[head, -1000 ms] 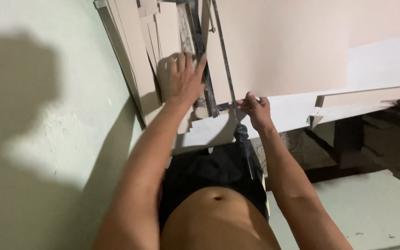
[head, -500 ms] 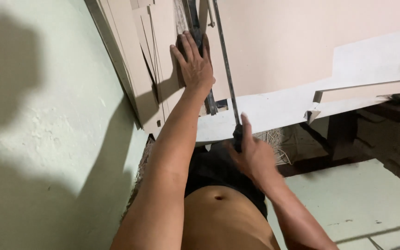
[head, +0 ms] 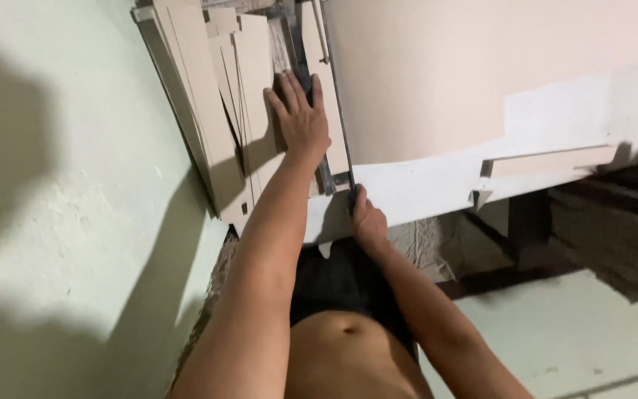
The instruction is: The person uses a manual paper cutter to slice a large sheet of paper into multiple strips. They repeatedly align the paper against the guide, pull down the cutting lever, and then remove the cut strips to make space for the next cut.
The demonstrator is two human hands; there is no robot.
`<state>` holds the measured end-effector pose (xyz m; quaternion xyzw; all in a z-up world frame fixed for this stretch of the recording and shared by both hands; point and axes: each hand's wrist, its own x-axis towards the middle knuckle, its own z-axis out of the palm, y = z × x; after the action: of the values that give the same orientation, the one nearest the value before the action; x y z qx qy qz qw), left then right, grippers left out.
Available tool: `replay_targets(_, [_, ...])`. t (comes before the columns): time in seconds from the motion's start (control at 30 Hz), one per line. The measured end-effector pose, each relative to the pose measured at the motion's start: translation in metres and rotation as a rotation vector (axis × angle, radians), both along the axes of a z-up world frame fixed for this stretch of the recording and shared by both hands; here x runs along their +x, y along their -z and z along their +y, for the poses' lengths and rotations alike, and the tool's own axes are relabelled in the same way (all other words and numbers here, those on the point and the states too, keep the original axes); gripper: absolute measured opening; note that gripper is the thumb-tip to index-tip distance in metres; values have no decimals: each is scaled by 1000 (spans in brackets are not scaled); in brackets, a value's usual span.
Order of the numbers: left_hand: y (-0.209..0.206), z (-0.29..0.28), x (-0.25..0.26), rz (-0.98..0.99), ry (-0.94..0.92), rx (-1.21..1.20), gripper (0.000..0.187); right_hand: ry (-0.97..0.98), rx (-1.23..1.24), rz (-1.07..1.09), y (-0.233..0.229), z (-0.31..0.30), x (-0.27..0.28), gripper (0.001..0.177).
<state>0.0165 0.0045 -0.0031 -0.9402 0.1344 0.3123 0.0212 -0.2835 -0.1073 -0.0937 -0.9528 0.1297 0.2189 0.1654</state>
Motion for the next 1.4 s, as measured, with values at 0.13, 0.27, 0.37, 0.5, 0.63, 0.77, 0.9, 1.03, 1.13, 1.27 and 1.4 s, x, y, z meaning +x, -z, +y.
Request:
replay_targets(0.13, [-2,3,-15,22,-1,-24,107,238,294,380,-152,2,66,71])
replay_targets(0.27, [-31,7,-31,94,319,25,99,545,491,445,-306,-15,126,80])
replay_targets(0.37, [-39,16,-57,54,453,-43,67,562,591,329,-227,-58,106,60])
replay_targets(0.5, [-34,41,-77,-35,748,-182,24,1263,1136,88,-103,-98,117,89])
replay_targets(0.63, [-22,96,-65,196,476,-131,23,1494,1297,18,-62,-106,105,37])
replay_targets(0.77, [-21,99,-32,-55,655,-172,27,1327,1238,26,-65,-77,95,22])
replay_targets(0.9, [-18,58,-24,-83,303,-175,71,1200,1126,27,-61,-61,114,31])
replay_targets(1.03, [-40,12,-18,54,75,-37,111,1130,1064,46,-68,-61,117,31])
replay_targets(1.13, [-6,-4,-23,99,76,112,134,931,1006,208,-83,-74,122,46])
replay_targets(1.27, [-11,-10,-19,148,47,96,126,478,518,463,-203,-44,154,69])
replay_targets(1.4, [-5,-7,-21,110,42,95,119,276,236,474,-282,13,129,75])
